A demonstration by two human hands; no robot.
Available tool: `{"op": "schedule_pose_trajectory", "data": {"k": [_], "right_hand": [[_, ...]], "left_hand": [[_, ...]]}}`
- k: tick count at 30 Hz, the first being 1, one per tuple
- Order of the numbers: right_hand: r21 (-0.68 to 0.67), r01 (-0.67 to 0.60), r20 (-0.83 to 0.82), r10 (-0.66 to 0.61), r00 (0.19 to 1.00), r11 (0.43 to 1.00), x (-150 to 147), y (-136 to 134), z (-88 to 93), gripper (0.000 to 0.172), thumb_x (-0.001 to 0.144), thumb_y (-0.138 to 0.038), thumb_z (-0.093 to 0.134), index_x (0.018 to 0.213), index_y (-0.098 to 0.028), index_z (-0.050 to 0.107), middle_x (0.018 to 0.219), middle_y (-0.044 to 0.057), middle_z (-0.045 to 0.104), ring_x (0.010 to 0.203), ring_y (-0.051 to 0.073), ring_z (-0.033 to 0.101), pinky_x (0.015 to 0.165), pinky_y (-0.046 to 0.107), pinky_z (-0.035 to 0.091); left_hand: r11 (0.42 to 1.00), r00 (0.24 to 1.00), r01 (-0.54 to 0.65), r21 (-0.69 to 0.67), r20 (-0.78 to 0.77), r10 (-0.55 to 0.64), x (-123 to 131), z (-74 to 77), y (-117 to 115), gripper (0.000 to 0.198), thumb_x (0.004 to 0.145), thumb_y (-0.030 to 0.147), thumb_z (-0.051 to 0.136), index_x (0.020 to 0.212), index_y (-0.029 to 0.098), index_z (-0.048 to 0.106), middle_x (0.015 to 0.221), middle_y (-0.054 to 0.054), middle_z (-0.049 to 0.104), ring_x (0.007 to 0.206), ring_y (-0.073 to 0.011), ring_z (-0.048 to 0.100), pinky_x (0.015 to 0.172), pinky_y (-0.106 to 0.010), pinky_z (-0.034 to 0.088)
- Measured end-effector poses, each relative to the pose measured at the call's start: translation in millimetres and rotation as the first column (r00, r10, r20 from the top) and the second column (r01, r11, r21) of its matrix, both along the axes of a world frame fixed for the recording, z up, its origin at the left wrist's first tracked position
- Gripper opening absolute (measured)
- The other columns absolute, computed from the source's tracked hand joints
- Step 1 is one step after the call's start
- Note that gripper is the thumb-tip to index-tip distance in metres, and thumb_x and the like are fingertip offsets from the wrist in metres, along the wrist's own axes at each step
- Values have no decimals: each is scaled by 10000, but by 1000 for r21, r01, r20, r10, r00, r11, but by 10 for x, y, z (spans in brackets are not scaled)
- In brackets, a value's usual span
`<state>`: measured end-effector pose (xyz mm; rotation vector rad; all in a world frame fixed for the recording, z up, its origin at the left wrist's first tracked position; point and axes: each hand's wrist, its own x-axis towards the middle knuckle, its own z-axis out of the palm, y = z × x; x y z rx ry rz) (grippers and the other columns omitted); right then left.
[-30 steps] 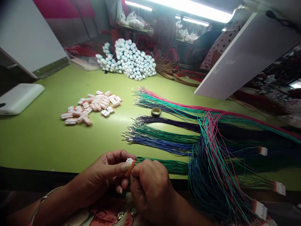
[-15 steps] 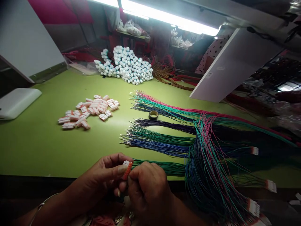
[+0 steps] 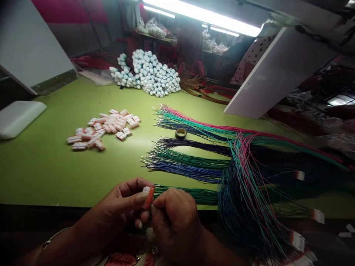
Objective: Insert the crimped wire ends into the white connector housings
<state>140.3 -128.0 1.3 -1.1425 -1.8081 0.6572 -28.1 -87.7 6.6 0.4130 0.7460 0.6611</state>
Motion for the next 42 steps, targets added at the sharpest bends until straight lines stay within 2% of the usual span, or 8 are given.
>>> {"op": "schedule_pose_trajectory", "data": {"k": [6, 10, 15, 18, 21, 28, 35, 42], "right_hand": [[-141, -35, -38, 29, 999, 989, 164, 17, 150, 59, 912, -175, 553, 901, -203, 603, 799, -6, 663, 696, 122, 603, 632, 235, 453], [-114, 121, 241, -90, 966, 986, 484, 165, 272, 124, 908, -246, 601, 1023, -217, 635, 960, 28, 695, 874, 177, 646, 753, 282, 476], [21, 177, 747, -133, 651, 984, 681, 501, 217, 57, 885, -192, 621, 879, -196, 677, 828, 39, 677, 787, 195, 629, 665, 294, 369], [98, 103, 867, -135, 479, 990, 622, 638, 100, 128, 871, -134, 601, 762, -175, 655, 725, 45, 646, 677, 179, 579, 597, 305, 276], [188, 2, 894, -172, 415, 982, 575, 685, -13, 182, 834, -50, 561, 697, -160, 608, 676, 60, 614, 616, 178, 512, 582, 331, 216], [258, -83, 856, -187, 482, 963, 710, 663, -56, 201, 874, -86, 488, 715, -155, 589, 668, 49, 588, 644, 176, 502, 622, 332, 257], [96, 11, 481, -57, 875, 995, 737, 635, 29, 95, 881, -141, 487, 823, -181, 550, 670, -23, 539, 580, 118, 472, 587, 253, 359], [-16, 25, 144, -23, 989, 1000, 398, 471, 314, 92, 920, -171, 535, 847, -179, 591, 740, -9, 567, 674, 119, 524, 633, 243, 429]], "left_hand": [[1000, 999, -20, 9, 37, 20, -34, 13, 87, 143, 783, 164, 754, 914, 157, 698, 707, -10, 656, 580, -104, 636, 510, -184, 523], [997, 998, -54, 60, -21, 56, -57, -7, 168, 151, 795, 157, 743, 938, 154, 694, 699, 1, 632, 591, -99, 626, 520, -180, 522], [994, 995, -60, 91, -74, 66, -55, -13, 191, 150, 792, 154, 745, 931, 146, 688, 704, -1, 634, 588, -101, 620, 517, -184, 520], [993, 993, -63, 96, -91, 71, -57, -8, 193, 154, 789, 157, 748, 930, 148, 687, 702, 2, 634, 590, -101, 619, 520, -187, 520], [993, 993, -56, 102, -98, 66, -66, -16, 198, 164, 794, 167, 745, 947, 149, 688, 702, 2, 635, 596, -103, 619, 523, -190, 518], [993, 992, -63, 99, -106, 74, -74, -35, 205, 187, 780, 180, 760, 954, 154, 696, 707, 0, 635, 598, -105, 619, 523, -191, 511], [994, 991, -70, 88, -108, 80, -87, -34, 202, 198, 771, 188, 770, 950, 151, 694, 705, -4, 628, 599, -107, 613, 521, -191, 510], [996, 996, -51, 74, -71, 56, -85, -54, 197, 218, 776, 176, 765, 979, 148, 690, 715, -13, 632, 600, -107, 618, 519, -184, 520]]}}
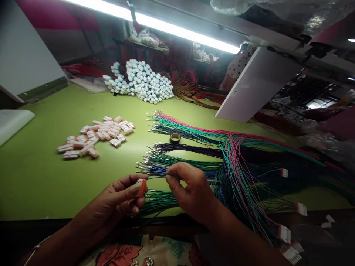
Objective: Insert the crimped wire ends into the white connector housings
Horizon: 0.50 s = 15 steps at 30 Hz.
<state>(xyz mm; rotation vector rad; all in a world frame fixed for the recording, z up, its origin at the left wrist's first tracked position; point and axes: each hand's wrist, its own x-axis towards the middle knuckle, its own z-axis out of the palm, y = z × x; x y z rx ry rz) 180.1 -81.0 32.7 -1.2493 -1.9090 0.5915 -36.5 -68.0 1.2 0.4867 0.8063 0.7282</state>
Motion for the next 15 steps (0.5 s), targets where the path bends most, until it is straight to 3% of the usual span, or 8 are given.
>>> {"op": "schedule_pose_trajectory", "data": {"k": [5, 15], "right_hand": [[0, -116, -18, 116, 993, 993, -230, -149, 82, 89, 894, -139, 550, 854, -185, 615, 748, 0, 590, 667, 122, 541, 616, 252, 433], [-58, 50, -92, -55, 994, 997, -313, -177, -119, 136, 793, -100, 574, 679, -174, 582, 607, -38, 530, 540, 88, 458, 511, 220, 356]], "left_hand": [[998, 998, 40, -46, 48, -38, 11, 17, 1, 198, 807, 155, 731, 1002, 147, 698, 735, -20, 634, 599, -95, 617, 526, -169, 528], [997, 996, 59, -46, 71, -56, -1, -4, -11, 172, 823, 153, 711, 995, 144, 707, 770, -25, 638, 608, -96, 634, 513, -160, 533]]}}
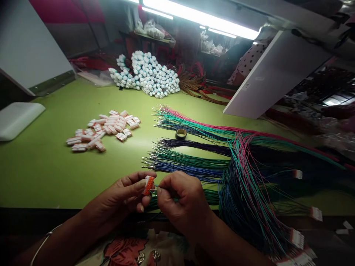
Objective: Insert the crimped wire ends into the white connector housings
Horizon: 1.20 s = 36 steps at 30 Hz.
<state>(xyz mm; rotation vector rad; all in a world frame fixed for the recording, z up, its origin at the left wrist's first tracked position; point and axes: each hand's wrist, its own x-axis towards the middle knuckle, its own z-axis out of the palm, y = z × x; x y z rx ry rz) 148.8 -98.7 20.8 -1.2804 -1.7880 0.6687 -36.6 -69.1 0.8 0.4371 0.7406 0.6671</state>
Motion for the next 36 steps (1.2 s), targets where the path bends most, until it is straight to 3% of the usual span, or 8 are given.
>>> {"op": "schedule_pose_trajectory", "data": {"k": [7, 14, 26, 31, 36], "right_hand": [[-73, 36, -94, -42, 995, 997, -55, -13, -53, 162, 835, -173, 599, 675, -168, 574, 588, -45, 513, 522, 77, 436, 484, 203, 341], [-86, 50, -20, -52, 998, 995, -68, -36, -107, 207, 853, -176, 568, 652, -170, 523, 585, -42, 496, 530, 82, 429, 506, 220, 329], [-291, 31, -129, -71, 989, 956, -112, -25, -73, 313, 889, -270, 528, 599, -177, 458, 532, -53, 419, 498, 76, 354, 460, 214, 282], [-264, 49, -172, -97, 980, 963, -125, -36, -126, 318, 901, -266, 534, 606, -179, 456, 536, -58, 416, 500, 74, 356, 459, 208, 287], [-128, 40, -158, -60, 986, 991, -146, -74, -156, 255, 897, -202, 560, 647, -170, 521, 580, -48, 500, 516, 71, 429, 488, 200, 326]], "left_hand": [[1000, 1000, 2, 2, -20, -2, 8, 8, 10, 166, 816, 145, 716, 982, 141, 713, 762, -27, 648, 596, -96, 633, 509, -167, 532], [1000, 999, -18, 8, -29, 18, 13, 2, -5, 167, 800, 146, 735, 965, 150, 710, 745, -20, 660, 601, -106, 648, 519, -178, 537], [989, 994, -23, 147, -99, 37, 23, -2, -17, 185, 753, 213, 789, 916, 163, 720, 636, -23, 692, 565, -115, 636, 508, -180, 517], [990, 996, -14, 140, -90, 27, 24, -3, -15, 182, 751, 222, 791, 909, 165, 722, 627, -24, 692, 564, -121, 639, 509, -188, 517], [995, 998, -11, 104, -65, 18, 41, 11, -30, 184, 732, 215, 805, 891, 161, 730, 628, -28, 696, 547, -113, 630, 510, -187, 518]]}}
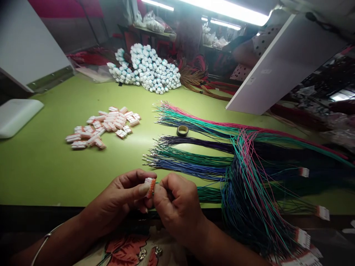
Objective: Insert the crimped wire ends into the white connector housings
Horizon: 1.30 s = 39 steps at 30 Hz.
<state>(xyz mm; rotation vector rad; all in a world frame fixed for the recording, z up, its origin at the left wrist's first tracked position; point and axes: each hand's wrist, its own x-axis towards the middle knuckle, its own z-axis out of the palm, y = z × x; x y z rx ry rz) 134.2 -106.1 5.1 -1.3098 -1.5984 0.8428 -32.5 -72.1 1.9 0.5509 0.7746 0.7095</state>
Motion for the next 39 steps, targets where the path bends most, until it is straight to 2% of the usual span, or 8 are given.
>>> {"op": "schedule_pose_trajectory", "data": {"k": [4, 8, 19, 25, 31, 36, 39], "right_hand": [[43, -24, 8, 24, 1000, 999, -13, -18, 16, 230, 904, -184, 565, 674, -168, 558, 613, -33, 563, 552, 81, 497, 527, 204, 370], [60, -81, 0, 81, 997, 995, 16, -10, 38, 179, 916, -152, 551, 744, -184, 587, 681, -36, 614, 624, 89, 539, 593, 206, 404], [131, -84, 62, 76, 995, 988, -7, -53, -26, 154, 872, -101, 542, 739, -174, 565, 673, -18, 586, 615, 99, 524, 576, 226, 384], [69, -90, 9, 90, 996, 994, 14, -57, -5, 144, 898, -122, 544, 774, -186, 579, 686, -29, 590, 612, 95, 510, 572, 216, 385], [97, -81, 9, 81, 997, 992, -9, -33, 14, 161, 885, -126, 534, 736, -178, 564, 669, -12, 588, 612, 110, 515, 577, 238, 379], [10, -105, -25, 105, 994, 994, 45, -31, 82, 178, 914, -191, 526, 742, -178, 566, 658, -13, 606, 597, 111, 507, 570, 236, 388], [-61, -111, 35, 113, 993, 992, 195, 68, 160, 175, 915, -248, 549, 766, -172, 600, 676, -16, 594, 618, 115, 511, 585, 234, 404]], "left_hand": [[1000, 1000, -9, 0, 2, 9, 29, 4, -8, 186, 710, 203, 822, 865, 155, 731, 645, -22, 701, 528, -100, 618, 503, -183, 516], [1000, 1000, -14, 12, -10, 14, 23, -11, -1, 185, 739, 219, 799, 895, 155, 722, 618, -35, 699, 549, -123, 634, 500, -186, 510], [999, 999, -22, 26, -37, 23, 34, -16, -30, 194, 722, 238, 816, 870, 160, 718, 655, -7, 693, 514, -86, 601, 505, -185, 517], [999, 999, 6, 50, -40, -4, 23, -15, -25, 182, 747, 252, 797, 875, 157, 708, 621, -19, 688, 543, -106, 620, 510, -184, 510], [1000, 1000, -4, 7, 4, 4, 32, 11, -26, 143, 770, 224, 774, 876, 153, 711, 646, -19, 677, 549, -97, 609, 508, -179, 505], [999, 997, 2, -53, 82, 3, 48, 41, -27, 130, 773, 182, 767, 885, 153, 708, 707, -21, 670, 598, -106, 624, 519, -181, 517], [997, 996, -18, -74, 89, 25, 37, 68, 24, 146, 782, 166, 758, 917, 162, 703, 729, -15, 659, 632, -115, 639, 547, -193, 537]]}}
